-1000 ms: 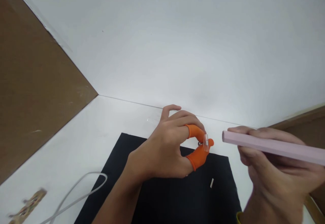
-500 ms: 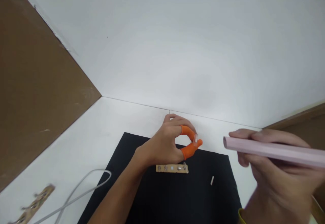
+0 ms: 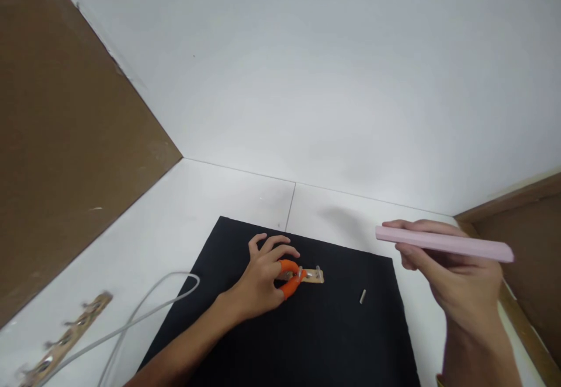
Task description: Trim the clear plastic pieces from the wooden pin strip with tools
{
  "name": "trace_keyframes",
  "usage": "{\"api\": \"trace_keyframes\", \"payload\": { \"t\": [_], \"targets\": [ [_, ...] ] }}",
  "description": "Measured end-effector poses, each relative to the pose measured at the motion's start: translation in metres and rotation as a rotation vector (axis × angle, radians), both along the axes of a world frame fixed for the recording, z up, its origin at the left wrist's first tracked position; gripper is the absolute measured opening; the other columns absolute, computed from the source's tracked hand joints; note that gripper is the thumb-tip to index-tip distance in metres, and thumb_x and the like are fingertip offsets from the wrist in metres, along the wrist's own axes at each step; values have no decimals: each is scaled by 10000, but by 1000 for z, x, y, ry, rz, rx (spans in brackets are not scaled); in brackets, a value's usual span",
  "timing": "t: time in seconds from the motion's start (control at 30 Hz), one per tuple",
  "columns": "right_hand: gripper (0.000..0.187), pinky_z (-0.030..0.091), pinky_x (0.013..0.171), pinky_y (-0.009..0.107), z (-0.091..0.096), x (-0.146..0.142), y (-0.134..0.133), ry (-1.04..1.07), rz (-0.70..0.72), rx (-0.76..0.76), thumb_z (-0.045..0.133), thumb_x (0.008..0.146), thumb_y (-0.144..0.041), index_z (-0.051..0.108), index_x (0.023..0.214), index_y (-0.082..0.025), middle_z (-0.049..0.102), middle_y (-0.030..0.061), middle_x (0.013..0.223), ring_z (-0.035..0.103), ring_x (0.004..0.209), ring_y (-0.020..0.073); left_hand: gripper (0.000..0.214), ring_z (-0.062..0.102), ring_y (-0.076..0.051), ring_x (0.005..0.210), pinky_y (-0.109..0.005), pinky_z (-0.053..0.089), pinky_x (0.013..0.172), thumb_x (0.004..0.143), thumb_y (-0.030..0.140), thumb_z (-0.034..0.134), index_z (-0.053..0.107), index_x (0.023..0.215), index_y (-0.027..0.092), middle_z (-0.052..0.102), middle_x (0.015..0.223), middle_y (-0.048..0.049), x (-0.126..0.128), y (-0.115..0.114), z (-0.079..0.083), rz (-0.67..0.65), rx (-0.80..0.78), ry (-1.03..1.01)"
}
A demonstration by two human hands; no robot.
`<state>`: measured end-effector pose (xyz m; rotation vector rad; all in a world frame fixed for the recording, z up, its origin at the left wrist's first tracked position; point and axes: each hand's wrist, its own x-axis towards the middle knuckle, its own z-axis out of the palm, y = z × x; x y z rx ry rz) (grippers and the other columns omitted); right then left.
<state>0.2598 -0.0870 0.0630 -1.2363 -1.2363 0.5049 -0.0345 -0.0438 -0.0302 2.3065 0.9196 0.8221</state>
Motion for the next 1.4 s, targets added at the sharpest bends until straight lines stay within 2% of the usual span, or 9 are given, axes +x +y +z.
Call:
{"api": "trace_keyframes", "payload": {
  "t": [0.27, 0.43, 0.57, 0.67, 0.9, 1.2, 1.4],
  "targets": [
    [167, 586, 415, 223, -16, 2, -21, 9, 4, -108, 894, 797, -226, 811, 942, -235, 865, 79, 941, 732, 575, 160, 63, 661, -337, 1295, -670, 218, 1199, 913, 196, 732, 763, 873, 234, 818, 1149, -37, 4, 1, -7, -8, 6, 84],
    [186, 616, 461, 220, -24, -4, -28, 38, -13, -198, 898, 805, -275, 806, 960, -226, 859, 85, 948, 728, 605, 154, 51, 634, -359, 1339, -686, 206, 1218, 918, 229, 745, 791, 937, 237, 802, 1228, -61, 2, -1, -8, -10, 7, 112],
    [193, 620, 484, 205, -26, -7, -31, 42, -13, -233, 913, 783, -289, 807, 933, -233, 858, 75, 942, 748, 665, 164, 119, 610, -373, 1374, -676, 209, 1218, 903, 310, 791, 788, 1000, 242, 779, 1296, -74, -2, -1, -7, -29, 2, 125],
    [180, 606, 486, 194, -24, -9, -33, 49, -29, -248, 900, 803, -293, 803, 944, -239, 857, 68, 957, 718, 627, 138, 142, 583, -385, 1411, -676, 205, 1212, 912, 340, 793, 784, 1016, 244, 761, 1342, -82, -5, 0, -7, -37, 6, 131],
    [179, 592, 471, 192, -26, -12, -36, 35, -13, -262, 889, 822, -320, 793, 954, -248, 856, 62, 953, 660, 552, 108, 70, 581, -370, 1415, -669, 201, 1205, 970, 262, 738, 798, 993, 236, 760, 1340, -72, -5, 3, -7, -35, 31, 137],
    [226, 601, 442, 244, -44, -2, -32, -60, 20, -289, 892, 806, -366, 799, 990, -271, 863, 80, 998, 735, 622, 177, 55, 587, -332, 1398, -639, 142, 1215, 989, 264, 741, 795, 979, 268, 785, 1303, -18, -1, 3, -25, -20, 82, 126],
    [214, 627, 501, 237, -46, -4, -35, -96, 4, -312, 866, 842, -386, 788, 1009, -277, 857, 68, 1016, 788, 786, 205, 144, 604, -352, 1378, -662, 122, 1215, 1005, 363, 728, 768, 972, 229, 794, 1278, -41, 1, 2, -25, 8, 95, 129]
  ]
}}
